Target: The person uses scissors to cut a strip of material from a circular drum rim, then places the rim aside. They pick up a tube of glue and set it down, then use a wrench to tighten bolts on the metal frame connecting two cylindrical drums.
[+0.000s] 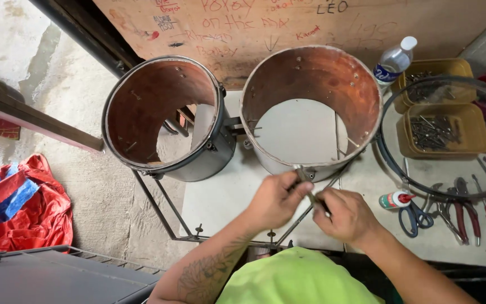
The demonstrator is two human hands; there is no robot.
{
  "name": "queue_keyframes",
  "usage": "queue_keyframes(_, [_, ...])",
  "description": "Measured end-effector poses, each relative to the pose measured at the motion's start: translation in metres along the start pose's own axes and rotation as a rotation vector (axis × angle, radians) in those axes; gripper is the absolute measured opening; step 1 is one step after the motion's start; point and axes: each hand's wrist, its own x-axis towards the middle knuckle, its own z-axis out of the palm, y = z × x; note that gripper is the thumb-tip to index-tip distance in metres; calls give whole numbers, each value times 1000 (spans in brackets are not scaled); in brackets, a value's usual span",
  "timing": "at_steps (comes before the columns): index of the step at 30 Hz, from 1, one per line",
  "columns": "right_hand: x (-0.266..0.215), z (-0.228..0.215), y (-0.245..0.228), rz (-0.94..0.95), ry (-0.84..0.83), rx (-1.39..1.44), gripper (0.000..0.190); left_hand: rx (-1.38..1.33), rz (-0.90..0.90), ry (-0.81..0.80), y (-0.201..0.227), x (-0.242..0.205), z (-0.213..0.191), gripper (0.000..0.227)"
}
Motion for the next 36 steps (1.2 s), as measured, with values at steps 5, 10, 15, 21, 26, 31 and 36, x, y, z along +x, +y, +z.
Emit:
queue_keyframes(5, [101,-7,-5,95,15,313,59,529,199,90,-20,34,-36,21])
queue_keyframes(10, [173,1,1,193,-131,502,13,459,57,293,-45,61,-37,19])
queue_keyframes(15, [224,7,48,266,-148,516,12,125,-341,600,-73,70,-69,38])
queue_keyframes(21, [251,47,96,90,-274,333,15,-452,-562,656,-111,96,-60,79])
queue_keyframes(26, [249,72,119,-301,-286,159,19,-692,-428,732,-130,103,-47,85])
queue_keyframes(31, [244,84,130,-484,-299,72,20,-735,-363,702,-148,103,-45,81])
queue_keyframes(36, [236,90,132,-610,-293,19,16,-694,-369,709,-157,101,-45,83])
